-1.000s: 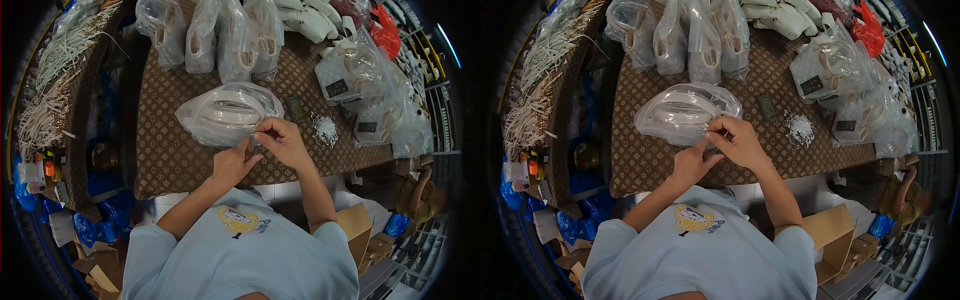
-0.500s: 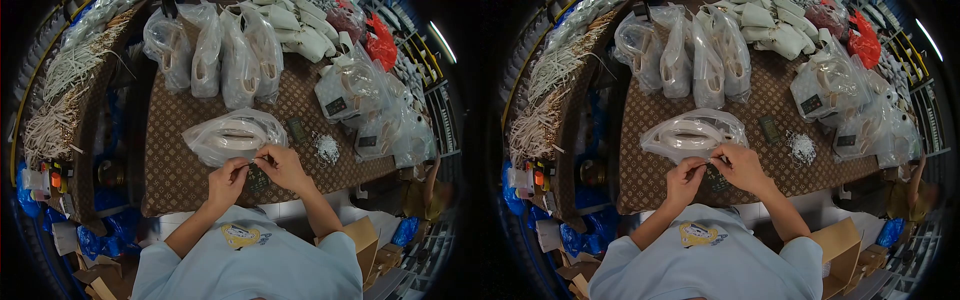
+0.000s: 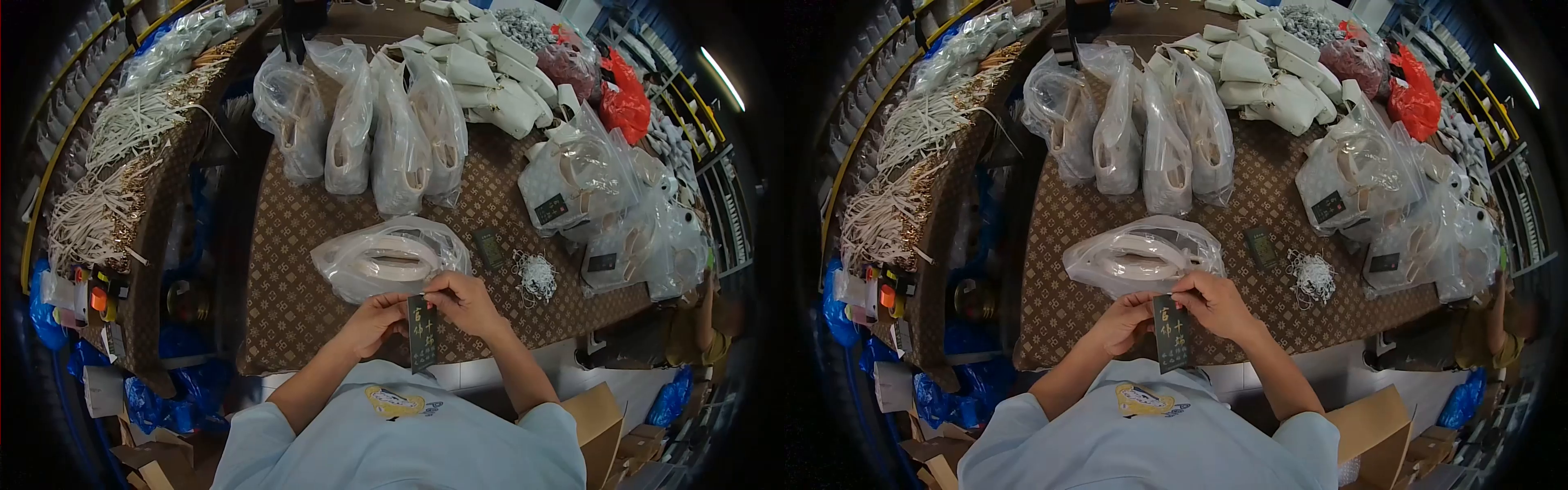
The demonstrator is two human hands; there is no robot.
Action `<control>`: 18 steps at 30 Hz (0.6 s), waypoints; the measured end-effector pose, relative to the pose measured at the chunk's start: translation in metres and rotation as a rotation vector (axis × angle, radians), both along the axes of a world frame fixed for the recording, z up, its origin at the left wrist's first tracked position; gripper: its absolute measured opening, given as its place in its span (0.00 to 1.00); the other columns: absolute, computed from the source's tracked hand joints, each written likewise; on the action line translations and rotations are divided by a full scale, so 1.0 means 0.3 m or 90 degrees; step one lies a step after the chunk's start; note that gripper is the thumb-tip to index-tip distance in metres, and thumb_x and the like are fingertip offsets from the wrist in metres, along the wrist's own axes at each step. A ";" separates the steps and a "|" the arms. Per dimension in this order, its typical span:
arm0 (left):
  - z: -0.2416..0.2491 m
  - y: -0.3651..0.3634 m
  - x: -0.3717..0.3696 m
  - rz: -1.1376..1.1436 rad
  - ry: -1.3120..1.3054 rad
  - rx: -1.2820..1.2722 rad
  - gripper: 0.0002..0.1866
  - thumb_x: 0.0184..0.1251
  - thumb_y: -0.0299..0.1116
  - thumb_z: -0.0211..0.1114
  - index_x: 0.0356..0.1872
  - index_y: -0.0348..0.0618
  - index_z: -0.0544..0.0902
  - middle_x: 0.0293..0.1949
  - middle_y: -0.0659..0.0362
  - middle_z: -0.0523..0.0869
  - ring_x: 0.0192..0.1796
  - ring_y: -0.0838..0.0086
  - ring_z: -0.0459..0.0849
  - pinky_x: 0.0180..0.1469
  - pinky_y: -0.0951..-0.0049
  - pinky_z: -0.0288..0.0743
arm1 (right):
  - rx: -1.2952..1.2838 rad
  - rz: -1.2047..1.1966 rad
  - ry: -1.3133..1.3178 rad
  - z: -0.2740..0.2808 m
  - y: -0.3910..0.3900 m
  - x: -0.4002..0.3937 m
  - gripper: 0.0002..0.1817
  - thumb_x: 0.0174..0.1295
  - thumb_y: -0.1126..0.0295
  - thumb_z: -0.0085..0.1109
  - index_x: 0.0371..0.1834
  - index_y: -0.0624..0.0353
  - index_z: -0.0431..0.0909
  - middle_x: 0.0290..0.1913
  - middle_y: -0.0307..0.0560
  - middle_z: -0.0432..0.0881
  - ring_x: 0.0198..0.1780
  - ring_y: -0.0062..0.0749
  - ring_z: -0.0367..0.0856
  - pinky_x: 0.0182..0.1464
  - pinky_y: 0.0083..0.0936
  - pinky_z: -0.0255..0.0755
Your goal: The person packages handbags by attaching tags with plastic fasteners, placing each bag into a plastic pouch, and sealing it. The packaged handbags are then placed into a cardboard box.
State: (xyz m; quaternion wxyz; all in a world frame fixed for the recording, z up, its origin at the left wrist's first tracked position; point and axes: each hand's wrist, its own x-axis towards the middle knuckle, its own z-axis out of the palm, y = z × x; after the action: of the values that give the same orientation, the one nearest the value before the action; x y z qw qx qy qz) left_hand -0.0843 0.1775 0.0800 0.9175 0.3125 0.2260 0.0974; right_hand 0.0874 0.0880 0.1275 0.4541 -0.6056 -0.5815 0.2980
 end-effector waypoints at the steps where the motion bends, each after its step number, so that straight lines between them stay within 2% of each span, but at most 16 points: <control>1: -0.005 -0.004 0.002 0.010 0.003 0.019 0.11 0.66 0.32 0.58 0.45 0.37 0.80 0.40 0.61 0.84 0.36 0.80 0.81 0.36 0.78 0.76 | 0.008 0.006 -0.005 -0.004 -0.005 0.005 0.05 0.55 0.77 0.60 0.35 0.61 0.75 0.30 0.45 0.80 0.31 0.31 0.81 0.32 0.22 0.73; 2: -0.005 -0.007 0.003 0.010 0.009 0.018 0.11 0.66 0.32 0.58 0.45 0.37 0.80 0.40 0.61 0.84 0.36 0.80 0.81 0.36 0.78 0.76 | 0.007 0.006 0.001 -0.001 -0.006 0.010 0.05 0.55 0.77 0.60 0.35 0.61 0.75 0.30 0.45 0.80 0.31 0.31 0.81 0.32 0.22 0.73; 4: 0.025 -0.010 0.006 0.058 0.083 0.462 0.07 0.61 0.29 0.61 0.39 0.40 0.81 0.36 0.61 0.85 0.34 0.75 0.83 0.34 0.74 0.76 | 0.059 0.032 -0.171 0.027 -0.008 0.015 0.06 0.54 0.76 0.62 0.34 0.61 0.75 0.30 0.45 0.80 0.29 0.32 0.81 0.30 0.22 0.72; 5: 0.059 -0.010 0.006 0.055 0.090 0.457 0.07 0.61 0.29 0.61 0.39 0.40 0.81 0.36 0.61 0.85 0.34 0.75 0.83 0.34 0.74 0.76 | 0.054 0.033 -0.164 0.045 -0.015 0.006 0.06 0.54 0.76 0.62 0.34 0.61 0.75 0.30 0.45 0.80 0.29 0.32 0.81 0.30 0.22 0.72; 7: 0.136 -0.009 0.007 0.079 0.255 1.071 0.05 0.56 0.28 0.62 0.33 0.43 0.80 0.31 0.59 0.84 0.32 0.68 0.84 0.32 0.71 0.77 | 0.023 0.004 -0.034 0.073 -0.019 -0.021 0.06 0.54 0.76 0.62 0.33 0.60 0.75 0.30 0.45 0.80 0.27 0.32 0.81 0.29 0.23 0.73; 11: 0.126 -0.018 0.003 0.124 0.228 1.091 0.05 0.51 0.28 0.64 0.31 0.44 0.80 0.29 0.57 0.82 0.32 0.63 0.83 0.29 0.69 0.76 | -0.135 -0.040 0.049 0.015 -0.009 -0.062 0.06 0.53 0.75 0.62 0.32 0.61 0.75 0.27 0.46 0.81 0.25 0.34 0.81 0.28 0.24 0.74; 13: 0.116 -0.020 -0.007 0.168 0.270 0.939 0.06 0.51 0.27 0.64 0.32 0.43 0.80 0.29 0.57 0.82 0.29 0.63 0.83 0.28 0.67 0.76 | -0.067 -0.037 -0.070 -0.001 -0.008 -0.055 0.06 0.54 0.74 0.62 0.32 0.61 0.75 0.25 0.46 0.80 0.24 0.32 0.80 0.28 0.22 0.73; 14: 0.099 -0.019 -0.009 0.197 0.206 0.946 0.06 0.54 0.27 0.64 0.33 0.41 0.79 0.29 0.55 0.82 0.25 0.62 0.81 0.27 0.68 0.75 | -0.081 -0.021 -0.080 -0.001 -0.011 -0.044 0.07 0.54 0.73 0.63 0.33 0.62 0.75 0.24 0.45 0.80 0.23 0.27 0.78 0.28 0.21 0.72; 15: 0.088 -0.021 -0.016 0.191 0.211 0.936 0.06 0.54 0.27 0.64 0.33 0.41 0.79 0.29 0.55 0.82 0.25 0.62 0.81 0.27 0.68 0.75 | -0.092 -0.020 -0.075 0.000 -0.013 -0.038 0.07 0.54 0.73 0.63 0.33 0.62 0.75 0.24 0.45 0.80 0.23 0.27 0.78 0.28 0.21 0.72; 17: 0.077 -0.012 -0.019 0.162 0.139 0.748 0.06 0.57 0.27 0.63 0.35 0.39 0.78 0.29 0.53 0.81 0.25 0.62 0.80 0.27 0.69 0.73 | -0.112 -0.032 0.003 0.009 -0.005 -0.026 0.05 0.55 0.76 0.62 0.33 0.63 0.77 0.24 0.36 0.79 0.24 0.10 0.71 0.26 0.13 0.67; 18: 0.079 -0.004 -0.020 0.161 0.138 0.746 0.06 0.57 0.27 0.63 0.35 0.39 0.78 0.29 0.53 0.81 0.25 0.62 0.80 0.27 0.69 0.73 | -0.114 -0.034 0.003 0.015 -0.003 -0.030 0.05 0.55 0.76 0.62 0.33 0.63 0.77 0.24 0.36 0.79 0.24 0.10 0.71 0.26 0.13 0.67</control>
State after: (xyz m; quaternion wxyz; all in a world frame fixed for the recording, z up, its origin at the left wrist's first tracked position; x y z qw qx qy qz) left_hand -0.0905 0.1763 0.1037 0.5461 0.7443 0.2620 0.2813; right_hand 0.0785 0.0870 0.1319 0.4068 -0.6586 -0.5352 0.3381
